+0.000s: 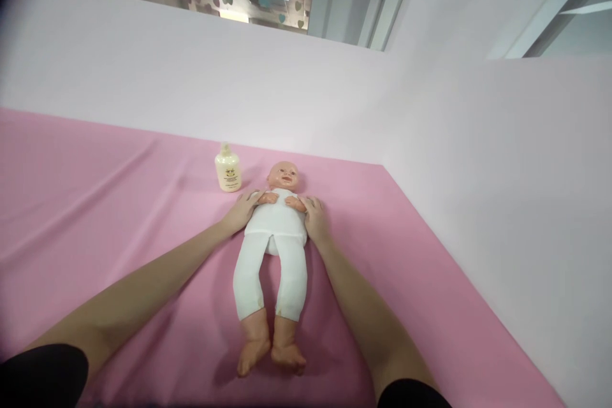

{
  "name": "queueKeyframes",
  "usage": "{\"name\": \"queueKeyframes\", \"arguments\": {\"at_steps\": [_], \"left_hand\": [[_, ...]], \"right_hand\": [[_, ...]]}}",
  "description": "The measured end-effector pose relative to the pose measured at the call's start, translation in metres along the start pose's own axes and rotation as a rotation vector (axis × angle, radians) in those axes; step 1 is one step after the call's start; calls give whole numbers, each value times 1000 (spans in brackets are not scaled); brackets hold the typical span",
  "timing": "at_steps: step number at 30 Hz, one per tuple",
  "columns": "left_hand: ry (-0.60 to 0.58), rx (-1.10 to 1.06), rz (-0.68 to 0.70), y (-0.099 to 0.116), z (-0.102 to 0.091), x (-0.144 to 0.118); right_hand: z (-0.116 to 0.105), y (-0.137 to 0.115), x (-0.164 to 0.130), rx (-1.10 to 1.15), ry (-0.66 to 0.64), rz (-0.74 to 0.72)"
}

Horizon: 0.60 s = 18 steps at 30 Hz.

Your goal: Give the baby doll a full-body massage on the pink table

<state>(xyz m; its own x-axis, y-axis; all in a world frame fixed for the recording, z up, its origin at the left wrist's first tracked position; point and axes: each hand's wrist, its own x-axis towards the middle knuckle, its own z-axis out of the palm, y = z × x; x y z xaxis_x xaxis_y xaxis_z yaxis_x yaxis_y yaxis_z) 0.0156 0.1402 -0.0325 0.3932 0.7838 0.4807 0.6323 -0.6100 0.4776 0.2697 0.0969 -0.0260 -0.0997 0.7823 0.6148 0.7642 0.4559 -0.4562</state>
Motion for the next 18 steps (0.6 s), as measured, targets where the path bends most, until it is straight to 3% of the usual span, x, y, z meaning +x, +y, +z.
{"name": "queueKeyframes", "arguments": {"at_steps": [4,8,14,18], "left_hand": [[17,-38,-29,1,-2,1],[179,-243,-87,-2,-5,1],[402,-630,-370,-15,-11,7],[434,-737,-457,-19,-15,11]], "right_hand": [[-1,2,1,33,10,9],[-1,6,0,187,155,156],[-6,19,4,390,345,339],[-8,30,5,594,403,664]]}}
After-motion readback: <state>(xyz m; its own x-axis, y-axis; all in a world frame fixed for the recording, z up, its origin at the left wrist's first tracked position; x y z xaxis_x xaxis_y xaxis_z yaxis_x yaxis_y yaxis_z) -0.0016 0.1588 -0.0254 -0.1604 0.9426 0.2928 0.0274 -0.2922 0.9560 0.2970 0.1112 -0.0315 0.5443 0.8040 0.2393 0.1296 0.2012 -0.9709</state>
